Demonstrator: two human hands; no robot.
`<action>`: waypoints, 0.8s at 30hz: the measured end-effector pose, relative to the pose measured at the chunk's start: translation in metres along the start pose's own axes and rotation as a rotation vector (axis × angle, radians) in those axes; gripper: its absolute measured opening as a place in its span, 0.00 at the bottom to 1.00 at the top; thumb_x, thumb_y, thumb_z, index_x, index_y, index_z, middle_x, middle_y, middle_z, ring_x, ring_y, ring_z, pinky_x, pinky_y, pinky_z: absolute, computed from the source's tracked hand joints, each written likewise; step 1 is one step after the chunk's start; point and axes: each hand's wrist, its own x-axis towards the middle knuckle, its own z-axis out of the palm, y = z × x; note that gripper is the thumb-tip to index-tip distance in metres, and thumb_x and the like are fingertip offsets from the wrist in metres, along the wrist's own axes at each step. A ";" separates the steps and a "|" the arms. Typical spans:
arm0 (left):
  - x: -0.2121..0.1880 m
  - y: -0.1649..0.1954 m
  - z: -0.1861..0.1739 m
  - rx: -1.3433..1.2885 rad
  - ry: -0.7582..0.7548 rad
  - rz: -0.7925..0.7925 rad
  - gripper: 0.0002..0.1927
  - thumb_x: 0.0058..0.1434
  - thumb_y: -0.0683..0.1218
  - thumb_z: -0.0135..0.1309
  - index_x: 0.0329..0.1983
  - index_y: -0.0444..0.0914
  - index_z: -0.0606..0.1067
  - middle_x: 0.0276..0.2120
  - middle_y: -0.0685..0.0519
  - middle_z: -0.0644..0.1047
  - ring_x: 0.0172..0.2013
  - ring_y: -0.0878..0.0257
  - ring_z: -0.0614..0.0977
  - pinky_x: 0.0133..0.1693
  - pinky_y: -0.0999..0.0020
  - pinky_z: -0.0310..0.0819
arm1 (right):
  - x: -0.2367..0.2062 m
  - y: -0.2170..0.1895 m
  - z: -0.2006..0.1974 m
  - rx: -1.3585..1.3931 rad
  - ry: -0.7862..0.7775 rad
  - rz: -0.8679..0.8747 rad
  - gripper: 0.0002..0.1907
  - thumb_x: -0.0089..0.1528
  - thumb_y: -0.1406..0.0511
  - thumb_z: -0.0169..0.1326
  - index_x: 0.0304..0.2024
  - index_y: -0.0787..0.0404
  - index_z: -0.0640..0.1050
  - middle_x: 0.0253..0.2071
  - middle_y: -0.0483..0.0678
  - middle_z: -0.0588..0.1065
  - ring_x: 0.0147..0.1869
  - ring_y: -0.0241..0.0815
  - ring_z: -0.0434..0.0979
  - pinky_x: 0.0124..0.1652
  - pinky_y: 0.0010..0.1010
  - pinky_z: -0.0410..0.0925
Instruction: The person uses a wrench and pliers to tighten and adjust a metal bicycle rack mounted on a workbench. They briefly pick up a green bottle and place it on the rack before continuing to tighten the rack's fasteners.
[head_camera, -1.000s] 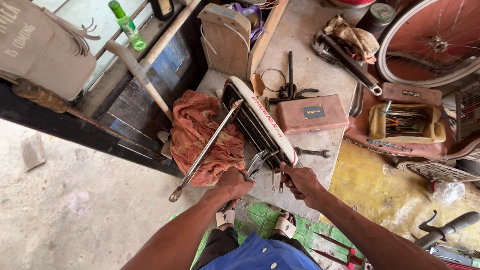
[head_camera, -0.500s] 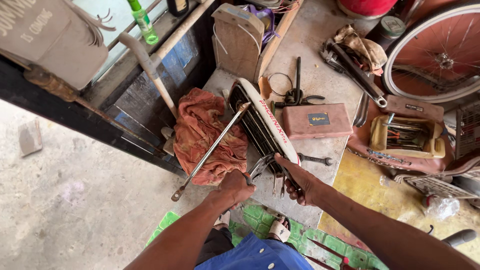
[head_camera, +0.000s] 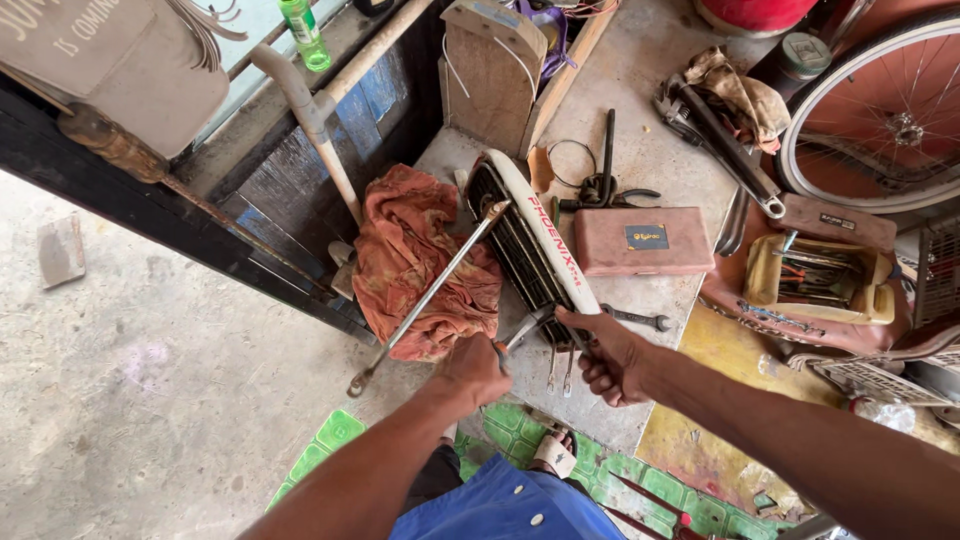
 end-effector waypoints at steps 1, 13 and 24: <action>0.003 -0.003 -0.002 0.092 0.079 0.106 0.15 0.59 0.46 0.60 0.41 0.28 0.76 0.32 0.42 0.80 0.24 0.56 0.81 0.28 0.59 0.79 | 0.001 -0.002 0.000 -0.036 0.007 -0.015 0.38 0.49 0.30 0.60 0.19 0.50 0.60 0.18 0.37 0.57 0.17 0.29 0.51 0.18 0.23 0.43; 0.006 0.011 0.013 0.111 0.062 0.021 0.18 0.58 0.45 0.61 0.49 0.34 0.74 0.35 0.47 0.80 0.29 0.60 0.81 0.33 0.63 0.81 | 0.001 -0.012 -0.025 0.001 -0.025 -0.245 0.15 0.66 0.61 0.54 0.29 0.64 0.72 0.19 0.42 0.64 0.15 0.29 0.51 0.15 0.25 0.46; 0.010 0.025 0.005 0.141 -0.002 -0.055 0.17 0.60 0.47 0.59 0.49 0.34 0.77 0.42 0.45 0.82 0.40 0.52 0.85 0.42 0.57 0.82 | 0.026 0.033 -0.025 -0.999 0.626 -0.970 0.21 0.70 0.60 0.45 0.28 0.68 0.77 0.20 0.62 0.76 0.19 0.48 0.74 0.23 0.38 0.67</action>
